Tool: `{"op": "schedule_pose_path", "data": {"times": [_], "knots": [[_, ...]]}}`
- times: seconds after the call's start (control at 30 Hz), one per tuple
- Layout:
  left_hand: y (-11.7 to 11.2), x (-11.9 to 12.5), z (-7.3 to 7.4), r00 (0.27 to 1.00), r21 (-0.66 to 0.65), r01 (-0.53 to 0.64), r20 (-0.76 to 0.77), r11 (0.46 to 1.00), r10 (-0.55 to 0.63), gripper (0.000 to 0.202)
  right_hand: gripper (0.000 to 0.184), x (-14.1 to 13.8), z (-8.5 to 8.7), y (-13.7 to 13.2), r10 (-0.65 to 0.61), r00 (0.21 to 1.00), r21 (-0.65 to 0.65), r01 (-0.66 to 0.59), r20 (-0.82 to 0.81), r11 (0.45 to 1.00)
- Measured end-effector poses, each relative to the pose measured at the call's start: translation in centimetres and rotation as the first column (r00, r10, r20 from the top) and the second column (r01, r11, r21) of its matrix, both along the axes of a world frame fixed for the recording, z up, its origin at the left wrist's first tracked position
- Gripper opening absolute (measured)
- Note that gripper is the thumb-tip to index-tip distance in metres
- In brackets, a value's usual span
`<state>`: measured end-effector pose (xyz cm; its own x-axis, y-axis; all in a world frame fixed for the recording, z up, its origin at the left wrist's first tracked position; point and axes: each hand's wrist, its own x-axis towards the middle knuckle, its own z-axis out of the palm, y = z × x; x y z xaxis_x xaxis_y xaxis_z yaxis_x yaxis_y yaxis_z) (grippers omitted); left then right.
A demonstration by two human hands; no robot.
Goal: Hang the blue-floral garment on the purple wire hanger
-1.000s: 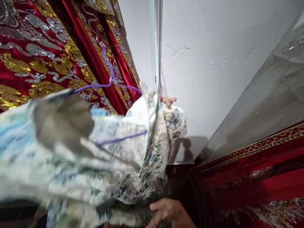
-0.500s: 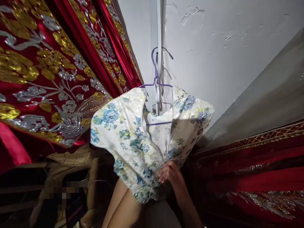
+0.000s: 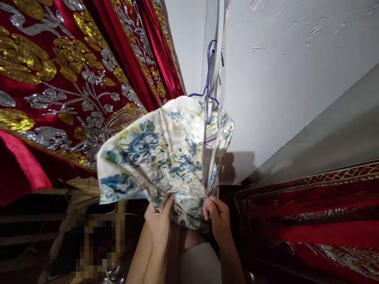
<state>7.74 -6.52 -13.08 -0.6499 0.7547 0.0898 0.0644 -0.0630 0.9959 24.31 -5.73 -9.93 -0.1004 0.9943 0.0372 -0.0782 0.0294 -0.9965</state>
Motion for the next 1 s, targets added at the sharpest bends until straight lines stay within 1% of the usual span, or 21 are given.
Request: {"op": "schedule_pose_path", "data": {"times": [0.03,0.07,0.1,0.13,0.17,0.2,0.23,0.27,0.3,0.33,0.37,0.43,0.53,0.63,0.67,0.73,0.8,0.83,0.93,0.97,1.0], "knots": [[0.3,0.3,-0.3,0.985,0.062,-0.171,-0.014,0.983,0.172,0.037,0.043,0.0,-0.2,-0.2,-0.02,1.0,-0.004,0.02,0.006,1.0],[0.5,0.8,-0.5,0.95,0.129,-0.308,-0.017,0.943,0.313,0.039,0.042,0.0,-0.4,-0.4,-0.027,0.999,-0.007,0.027,0.017,1.0],[0.6,1.4,-0.6,0.917,0.206,-0.382,-0.036,0.901,0.397,0.041,0.041,0.0,-0.5,-0.6,-0.022,0.999,-0.011,0.023,0.027,1.0],[0.5,2.0,-0.7,0.905,0.275,-0.383,-0.08,0.882,0.418,0.04,0.04,0.0,-0.5,-0.7,-0.013,0.999,-0.017,0.013,0.034,1.0],[0.3,2.8,-0.6,0.913,0.316,-0.32,-0.148,0.893,0.379,0.036,0.04,0.0,-0.4,-0.8,0.0,0.999,-0.025,0.001,0.035,1.0],[0.0,3.6,-0.6,0.936,0.31,-0.197,-0.223,0.93,0.273,0.031,0.039,-0.1,-0.3,-0.9,0.022,0.999,-0.037,-0.021,0.034,0.999],[-0.3,4.3,-0.6,0.952,0.259,-0.041,-0.283,0.965,0.117,0.025,0.037,-0.2,-0.1,-1.0,0.05,0.998,-0.051,-0.049,0.037,0.998],[-0.7,5.0,-0.6,0.949,0.176,0.121,-0.309,0.977,-0.062,0.018,0.036,-0.3,0.2,-1.0,0.081,0.996,-0.067,-0.078,0.042,0.995],[-0.9,5.6,-0.6,0.928,0.085,0.265,-0.294,0.96,-0.23,0.011,0.035,-0.3,0.5,-1.0,0.108,0.993,-0.083,-0.104,0.051,0.991],[-1.1,6.0,-0.7,0.901,0.014,0.371,-0.249,0.929,-0.356,0.008,0.034,-0.3,0.8,-1.0,0.128,0.99,-0.097,-0.122,0.062,0.988],[-1.2,6.4,-0.8,0.884,-0.022,0.428,-0.197,0.904,-0.423,0.011,0.033,-0.3,1.1,-1.0,0.142,0.987,-0.107,-0.133,0.073,0.985],[-1.2,6.7,-0.9,0.888,-0.025,0.443,-0.129,0.896,-0.442,0.016,0.035,0.0,1.7,-0.8,0.149,0.984,-0.107,-0.139,0.092,0.984],[-0.9,6.8,-0.7,0.908,0.009,0.413,-0.086,0.911,-0.41,0.021,0.035,0.3,2.0,-0.5,0.17,0.98,-0.103,-0.16,0.102,0.982],[-0.7,6.7,-0.4,0.903,0.011,0.427,-0.056,0.904,-0.425,0.018,0.036,-0.1,2.0,-0.4,0.208,0.977,-0.165,-0.199,0.042,0.966],[-0.7,6.7,-0.2,0.897,0.015,0.439,-0.058,0.899,-0.437,0.017,0.037,-0.3,2.1,-0.3,0.192,0.981,-0.196,-0.187,0.007,0.963],[-0.6,6.7,0.1,0.882,0.027,0.466,-0.098,0.885,-0.461,0.017,0.037,-0.7,2.8,0.3,0.108,0.993,-0.232,-0.117,-0.05,0.966],[-0.6,6.7,0.5,0.852,0.017,0.501,-0.184,0.865,-0.49,0.019,0.037,-0.8,4.5,1.7,0.023,0.995,-0.209,-0.042,-0.094,0.977],[-0.6,6.7,0.7,0.829,-0.005,0.522,-0.233,0.853,-0.509,0.02,0.037,-0.7,5.8,2.7,0.003,0.993,-0.174,-0.023,-0.115,0.984],[-0.6,6.8,1.1,0.746,-0.105,0.568,-0.354,0.817,-0.564,0.022,0.033,-0.1,11.1,6.4,-0.017,0.983,-0.025,0.013,-0.181,1.0],[-0.5,6.8,1.2,0.716,-0.138,0.576,-0.389,0.805,-0.579,0.021,0.032,0.2,13.0,7.7,-0.053,0.976,0.023,0.059,-0.212,0.998],[-0.4,6.8,1.3,0.681,-0.172,0.588,-0.422,0.79,-0.598,0.02,0.031,0.3,14.7,8.9,-0.046,0.972,0.059,0.061,-0.229,0.996]]}}
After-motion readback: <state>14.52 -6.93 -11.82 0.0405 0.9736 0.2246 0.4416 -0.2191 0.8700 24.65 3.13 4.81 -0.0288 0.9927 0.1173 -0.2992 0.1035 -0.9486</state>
